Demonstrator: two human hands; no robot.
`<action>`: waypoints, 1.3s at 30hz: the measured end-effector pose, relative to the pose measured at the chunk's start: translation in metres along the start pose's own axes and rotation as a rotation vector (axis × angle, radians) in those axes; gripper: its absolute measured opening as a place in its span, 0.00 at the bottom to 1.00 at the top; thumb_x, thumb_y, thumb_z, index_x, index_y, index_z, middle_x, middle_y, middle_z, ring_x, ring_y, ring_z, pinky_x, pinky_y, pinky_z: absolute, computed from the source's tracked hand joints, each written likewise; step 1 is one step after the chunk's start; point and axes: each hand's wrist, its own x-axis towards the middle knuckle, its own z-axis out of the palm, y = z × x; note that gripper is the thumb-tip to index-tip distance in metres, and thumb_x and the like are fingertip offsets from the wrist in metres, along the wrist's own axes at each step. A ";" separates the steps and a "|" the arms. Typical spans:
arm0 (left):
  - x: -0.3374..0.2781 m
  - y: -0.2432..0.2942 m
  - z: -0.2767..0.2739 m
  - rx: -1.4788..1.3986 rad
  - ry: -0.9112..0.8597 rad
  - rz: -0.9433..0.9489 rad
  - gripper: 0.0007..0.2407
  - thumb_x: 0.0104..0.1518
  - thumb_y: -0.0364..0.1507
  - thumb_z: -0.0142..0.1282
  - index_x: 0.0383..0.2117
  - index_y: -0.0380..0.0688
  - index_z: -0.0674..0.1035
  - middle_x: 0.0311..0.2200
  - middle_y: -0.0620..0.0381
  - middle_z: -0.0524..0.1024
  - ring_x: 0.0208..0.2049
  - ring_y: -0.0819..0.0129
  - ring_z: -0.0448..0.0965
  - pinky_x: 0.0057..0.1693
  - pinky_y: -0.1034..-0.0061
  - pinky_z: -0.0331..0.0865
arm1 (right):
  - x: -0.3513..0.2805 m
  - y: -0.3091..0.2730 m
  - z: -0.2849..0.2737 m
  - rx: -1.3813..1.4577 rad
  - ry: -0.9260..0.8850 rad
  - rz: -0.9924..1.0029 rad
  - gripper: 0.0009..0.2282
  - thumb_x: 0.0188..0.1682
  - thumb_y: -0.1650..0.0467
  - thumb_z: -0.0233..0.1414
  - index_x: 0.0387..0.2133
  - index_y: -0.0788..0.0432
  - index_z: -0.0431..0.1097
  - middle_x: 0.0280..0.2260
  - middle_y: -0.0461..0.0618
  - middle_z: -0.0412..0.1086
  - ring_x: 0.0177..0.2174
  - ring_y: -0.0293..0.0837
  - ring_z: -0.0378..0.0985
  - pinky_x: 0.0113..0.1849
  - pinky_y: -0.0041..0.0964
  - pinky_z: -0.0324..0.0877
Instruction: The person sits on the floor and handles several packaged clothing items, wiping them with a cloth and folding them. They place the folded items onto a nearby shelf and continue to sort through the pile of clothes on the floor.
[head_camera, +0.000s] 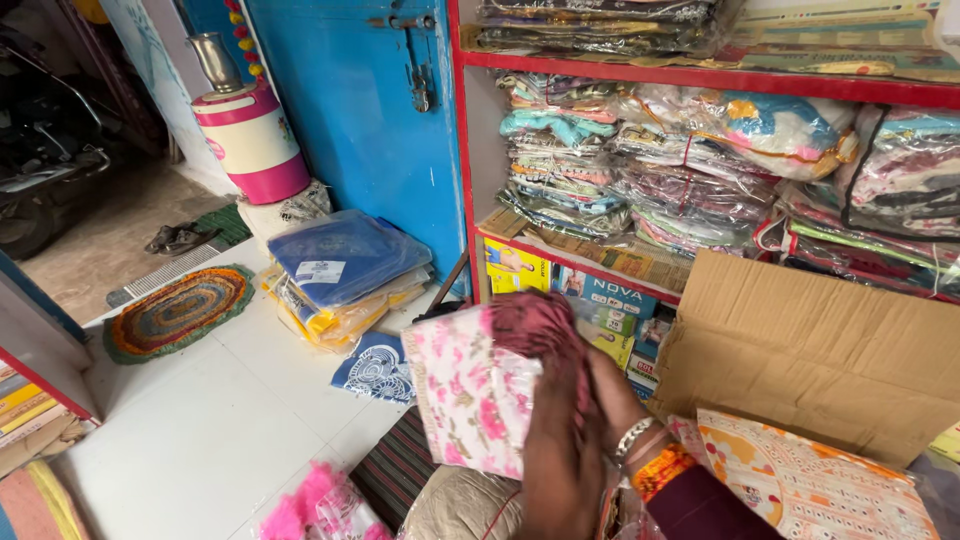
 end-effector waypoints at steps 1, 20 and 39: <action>-0.004 -0.001 0.001 0.076 -0.037 0.031 0.23 0.60 0.22 0.47 0.65 0.34 0.66 0.65 0.35 0.66 0.69 0.43 0.63 0.71 0.58 0.54 | 0.000 -0.002 -0.006 0.001 -0.001 -0.002 0.23 0.49 0.54 0.48 0.53 0.51 0.71 0.49 0.44 0.76 0.48 0.40 0.77 0.48 0.44 0.71; 0.015 -0.023 0.025 0.287 0.209 0.097 0.22 0.60 0.27 0.54 0.62 0.36 0.70 0.67 0.36 0.65 0.70 0.41 0.57 0.71 0.56 0.49 | -0.011 -0.017 -0.007 0.049 -0.006 -0.038 0.21 0.53 0.58 0.48 0.54 0.56 0.71 0.45 0.48 0.77 0.42 0.44 0.79 0.46 0.41 0.73; 0.090 -0.019 -0.094 -0.249 -0.423 -0.311 0.21 0.45 0.26 0.74 0.44 0.36 0.78 0.37 0.58 0.79 0.38 0.76 0.78 0.46 0.79 0.74 | -0.004 -0.036 -0.055 -0.534 -0.093 -0.183 0.22 0.54 0.59 0.49 0.53 0.61 0.74 0.53 0.48 0.74 0.50 0.37 0.74 0.52 0.33 0.67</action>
